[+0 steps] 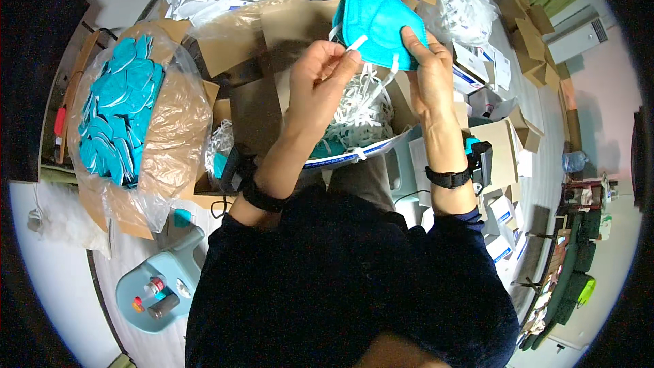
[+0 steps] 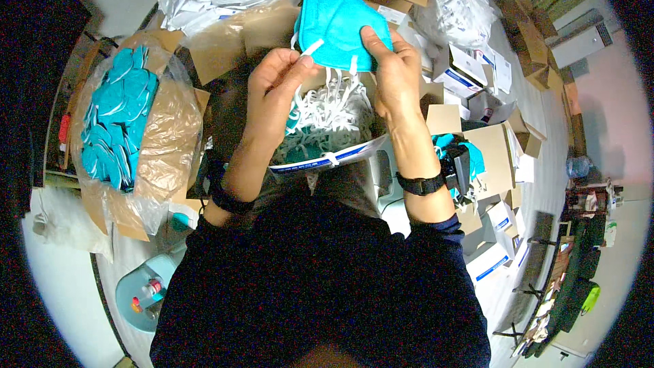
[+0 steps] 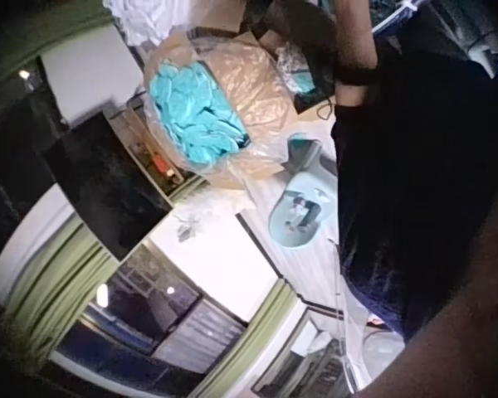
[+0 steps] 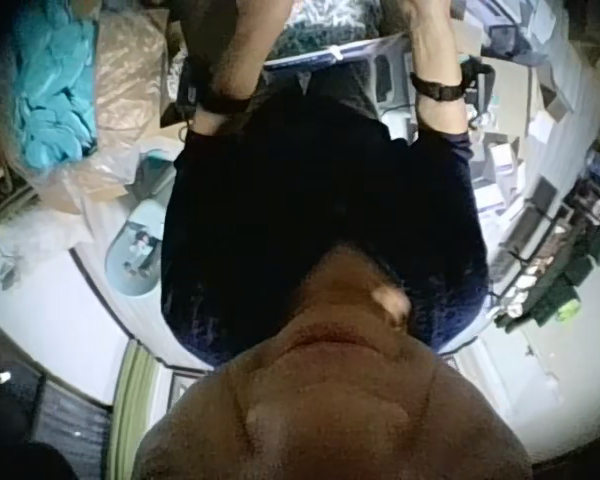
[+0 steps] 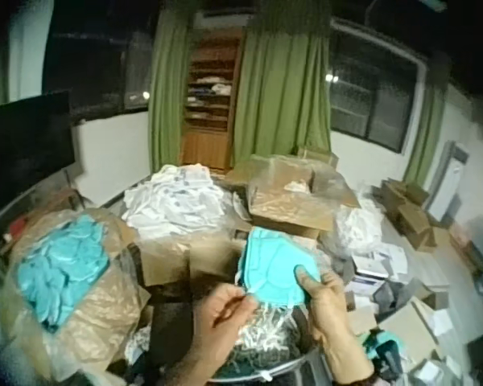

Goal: The person is packing stacks of green face masks into cardboard boxes.

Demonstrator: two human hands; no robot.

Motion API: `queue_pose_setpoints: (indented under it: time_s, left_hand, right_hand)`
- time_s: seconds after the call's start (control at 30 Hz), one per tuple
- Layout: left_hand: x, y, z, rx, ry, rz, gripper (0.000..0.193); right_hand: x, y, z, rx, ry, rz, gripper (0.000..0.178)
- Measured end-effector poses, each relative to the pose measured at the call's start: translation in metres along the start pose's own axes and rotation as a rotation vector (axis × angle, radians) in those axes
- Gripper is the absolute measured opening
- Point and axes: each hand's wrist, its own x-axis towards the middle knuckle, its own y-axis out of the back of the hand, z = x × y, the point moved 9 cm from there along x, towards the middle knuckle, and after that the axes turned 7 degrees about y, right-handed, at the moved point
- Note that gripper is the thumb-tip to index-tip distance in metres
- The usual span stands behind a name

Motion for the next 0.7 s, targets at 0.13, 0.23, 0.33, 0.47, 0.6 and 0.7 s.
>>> queue_pose_setpoints:
  time_s: [0.13, 0.23, 0.33, 0.47, 0.6, 0.7]
  left_hand:
    - [-0.004, -0.021, -0.014, 0.05, 0.047, -0.066, 0.022]
    - [-0.004, -0.03, -0.031, 0.036, 0.145, -0.09, 0.017]
    - [-0.011, -0.035, -0.03, 0.096, 0.158, -0.161, 0.017]
    - [-0.023, -0.034, -0.026, 0.279, 0.052, -0.444, 0.028]
    - [-0.049, -0.033, -0.008, 0.285, 0.004, -0.543, 0.034]
    - [-0.062, 0.003, 0.02, 0.047, 0.13, -0.445, 0.034]
  right_hand:
    - [0.001, -0.005, 0.005, -0.018, 0.068, -0.005, 0.025]
    - [-0.001, -0.007, 0.007, -0.065, 0.087, 0.01, 0.021]
    - [0.001, 0.0, 0.015, -0.144, 0.084, 0.007, 0.022]
    - [0.008, 0.017, 0.016, -0.109, 0.09, 0.073, 0.024]
    - [0.023, 0.057, 0.028, -0.164, 0.022, 0.151, 0.021]
    - [0.024, 0.06, 0.032, -0.316, -0.04, 0.103, 0.015]
